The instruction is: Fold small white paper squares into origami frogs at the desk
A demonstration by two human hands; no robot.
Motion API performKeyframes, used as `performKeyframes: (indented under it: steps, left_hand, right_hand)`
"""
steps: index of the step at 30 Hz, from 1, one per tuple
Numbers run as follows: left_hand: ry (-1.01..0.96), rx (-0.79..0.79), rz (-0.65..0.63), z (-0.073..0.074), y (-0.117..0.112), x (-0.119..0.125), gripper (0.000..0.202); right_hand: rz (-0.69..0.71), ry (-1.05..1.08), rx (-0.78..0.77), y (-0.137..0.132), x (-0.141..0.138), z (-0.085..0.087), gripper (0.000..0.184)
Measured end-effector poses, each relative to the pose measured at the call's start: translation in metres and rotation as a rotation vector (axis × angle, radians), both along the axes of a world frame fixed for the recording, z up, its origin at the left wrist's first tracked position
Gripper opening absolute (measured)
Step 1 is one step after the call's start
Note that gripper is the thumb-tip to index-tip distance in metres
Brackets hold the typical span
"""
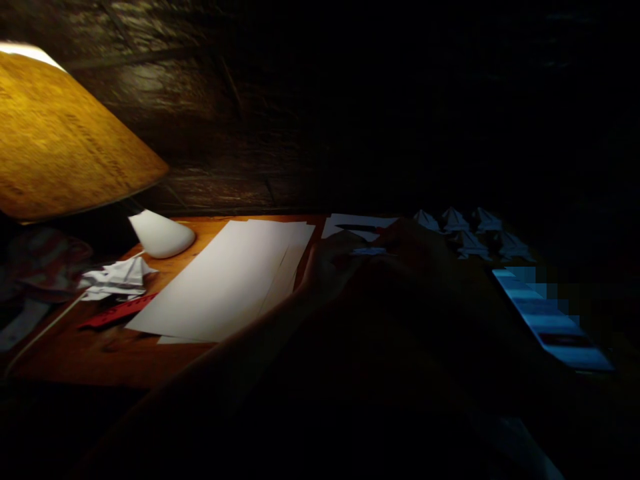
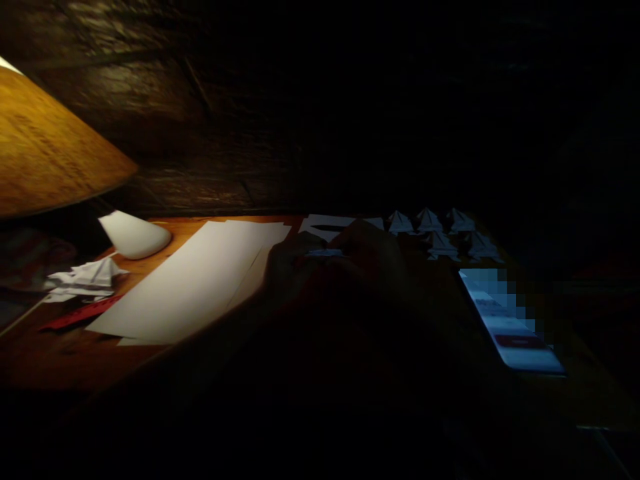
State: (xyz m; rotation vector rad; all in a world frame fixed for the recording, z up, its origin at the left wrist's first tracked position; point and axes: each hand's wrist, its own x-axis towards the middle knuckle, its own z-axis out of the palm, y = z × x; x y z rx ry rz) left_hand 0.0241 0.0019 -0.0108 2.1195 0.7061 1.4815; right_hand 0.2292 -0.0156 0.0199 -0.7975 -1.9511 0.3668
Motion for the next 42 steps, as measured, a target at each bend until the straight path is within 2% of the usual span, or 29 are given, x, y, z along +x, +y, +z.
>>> performKeyframes:
  steps: [6, 9, 14, 17, 21, 25, 27, 32, 38, 42]
  left_hand:
    - [0.011, 0.093, -0.047, -0.004, 0.004, -0.004, 0.017]
    - [0.001, 0.127, -0.022, -0.003, 0.004, -0.005, 0.017]
    - [0.078, 0.221, 0.02, 0.004, 0.002, -0.01, 0.022]
    - [0.134, 0.285, 0.033, 0.009, 0.001, -0.013, 0.019]
    - [0.159, 0.287, 0.074, 0.012, -0.003, -0.013, 0.019]
    - [0.145, 0.226, 0.069, 0.013, -0.005, -0.012, 0.015]
    - [0.119, 0.133, 0.056, 0.012, -0.006, -0.01, 0.013]
    - [0.036, -0.121, 0.055, 0.011, -0.009, -0.006, 0.011]
    - [0.003, -0.218, 0.046, 0.015, -0.012, -0.002, 0.011]
    - [-0.033, -0.266, 0.005, 0.013, -0.012, -0.001, 0.012]
  right_hand:
    - [0.028, -0.004, 0.053, 0.004, 0.005, 0.001, 0.02]
    - [0.018, -0.011, 0.098, 0.004, 0.005, 0.001, 0.018]
    - [0.023, -0.017, 0.065, 0.0, 0.005, 0.005, 0.028]
    - [0.014, -0.032, 0.035, -0.003, 0.006, 0.006, 0.027]
    - [0.009, -0.01, 0.012, -0.003, 0.007, 0.004, 0.025]
    - [0.043, -0.012, 0.014, 0.0, 0.007, 0.003, 0.022]
    - [0.049, -0.011, 0.003, 0.001, 0.007, 0.004, 0.019]
    - [0.045, 0.037, -0.154, -0.001, 0.004, 0.006, 0.015]
    - [0.036, 0.155, -0.311, -0.003, -0.002, 0.001, 0.026]
    - [0.02, 0.157, -0.347, -0.003, -0.003, -0.004, 0.026]
